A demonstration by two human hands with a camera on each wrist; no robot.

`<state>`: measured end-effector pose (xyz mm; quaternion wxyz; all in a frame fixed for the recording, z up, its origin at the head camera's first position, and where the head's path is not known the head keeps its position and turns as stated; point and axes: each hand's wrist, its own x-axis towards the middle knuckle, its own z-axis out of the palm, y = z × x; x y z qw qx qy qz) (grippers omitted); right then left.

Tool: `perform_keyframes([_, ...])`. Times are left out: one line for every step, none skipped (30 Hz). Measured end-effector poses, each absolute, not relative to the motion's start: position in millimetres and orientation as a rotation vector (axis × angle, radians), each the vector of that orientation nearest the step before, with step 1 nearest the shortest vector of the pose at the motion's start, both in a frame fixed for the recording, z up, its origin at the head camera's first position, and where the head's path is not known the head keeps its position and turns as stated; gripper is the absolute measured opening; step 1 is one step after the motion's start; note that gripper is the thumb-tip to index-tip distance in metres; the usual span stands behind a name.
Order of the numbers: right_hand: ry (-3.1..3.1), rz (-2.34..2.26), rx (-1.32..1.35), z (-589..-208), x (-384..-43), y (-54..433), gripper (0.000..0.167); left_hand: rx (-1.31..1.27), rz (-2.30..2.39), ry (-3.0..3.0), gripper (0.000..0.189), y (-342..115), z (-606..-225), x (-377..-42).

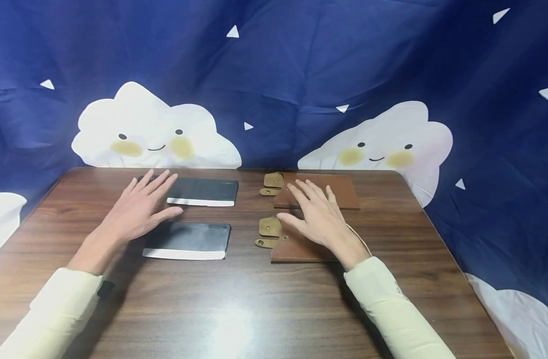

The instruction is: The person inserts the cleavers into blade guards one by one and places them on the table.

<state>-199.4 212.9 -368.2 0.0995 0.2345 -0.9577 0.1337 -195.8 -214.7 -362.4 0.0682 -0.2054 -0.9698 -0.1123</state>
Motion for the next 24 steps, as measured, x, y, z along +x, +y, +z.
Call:
perform_keyframes([-2.831,0.384,0.701,-368.3,-199.3,213.9,0.081,-0.624,-0.344,-2.919,0.084,-216.5,-363.3,-196.0])
perform_keyframes([-2.829,0.370,0.708,-368.3,-199.3,214.9,0.082,-0.627,-0.352,-2.917,0.083,-218.4,-364.1,-196.0])
perform_keyframes([-2.823,0.356,0.720,-368.6,-199.4,216.2,0.082,-0.633,-0.359,-2.914,0.082,-220.2,-364.9,-195.9])
perform_keyframes([-2.819,0.344,0.732,-368.9,-199.4,217.5,0.082,-0.639,-0.365,-2.912,0.081,-221.7,-365.6,-195.7])
perform_keyframes([-2.814,0.331,0.743,-369.3,-199.4,218.9,0.083,-0.646,-0.369,-2.908,0.080,-223.2,-366.5,-195.7])
perform_keyframes([-2.809,0.321,0.753,-369.6,-199.4,220.2,0.083,-0.651,-0.371,-2.904,0.080,-224.6,-366.9,-195.5])
perform_keyframes([-2.805,0.314,0.760,-370.0,-199.3,221.6,0.084,-0.652,-0.377,-2.902,0.079,-225.9,-367.3,-195.5])
perform_keyframes([-2.800,0.312,0.767,-370.4,-199.1,222.9,0.084,-0.654,-0.379,-2.899,0.079,-227.0,-367.6,-195.5])
perform_keyframes([-2.798,0.312,0.771,-370.8,-198.8,224.2,0.084,-0.659,-0.382,-2.894,0.079,-228.0,-367.8,-195.5])
perform_keyframes([-2.799,0.315,0.774,-370.6,-198.7,224.9,0.084,-0.663,-0.384,-2.891,0.079,-229.4,-367.6,-195.5])
perform_keyframes([-2.798,0.318,0.774,-370.5,-198.7,225.7,0.084,-0.669,-0.393,-2.887,0.079,-230.8,-366.8,-195.2])
perform_keyframes([-2.798,0.321,0.775,-370.3,-198.5,226.3,0.084,-0.671,-0.401,-2.886,0.078,-232.2,-366.4,-195.1])
perform_keyframes([-2.799,0.323,0.776,-370.2,-198.4,227.0,0.084,-0.674,-0.409,-2.883,0.078,-233.8,-366.1,-195.1])
perform_keyframes([-2.801,0.326,0.778,-369.9,-198.2,227.7,0.085,-0.675,-0.414,-2.880,0.077,-235.3,-365.9,-194.9])
perform_keyframes([-2.808,0.324,0.780,-369.5,-197.9,228.7,0.085,-0.675,-0.420,-2.881,0.077,-236.9,-365.6,-194.6])
perform_keyframes([-2.812,0.323,0.783,-369.2,-197.7,230.0,0.085,-0.672,-0.424,-2.883,0.076,-238.6,-365.6,-194.2])
perform_keyframes([-2.817,0.317,0.785,-369.2,-197.3,231.5,0.086,-0.667,-0.432,-2.886,0.076,-240.3,-365.4,-193.8])
perform_keyframes([-2.823,0.310,0.789,-368.9,-196.8,233.3,0.087,-0.660,-0.432,-2.889,0.076,-242.3,-365.8,-193.7])
perform_keyframes([-2.828,0.299,0.795,-368.8,-196.4,235.6,0.087,-0.656,-0.434,-2.890,0.075,-244.2,-365.8,-193.2])
perform_keyframes([-2.833,0.289,0.797,-368.9,-195.8,237.8,0.088,-0.652,-0.440,-2.893,0.075,-246.1,-365.5,-192.5])
perform_keyframes([-2.837,0.279,0.801,-369.1,-195.3,240.3,0.088,-0.651,-0.447,-2.894,0.074,-248.2,-365.4,-191.8])
perform_keyframes([-2.841,0.270,0.804,-369.6,-194.9,242.7,0.089,-0.652,-0.455,-2.892,0.074,-250.3,-365.3,-191.2])
perform_keyframes([-2.847,0.261,0.807,-370.1,-194.6,245.0,0.090,-0.653,-0.463,-2.889,0.073,-252.4,-365.1,-190.5])
perform_keyframes([-2.852,0.256,0.809,-370.8,-194.2,247.1,0.090,-0.656,-0.469,-2.883,0.073,-254.6,-365.1,-189.9])
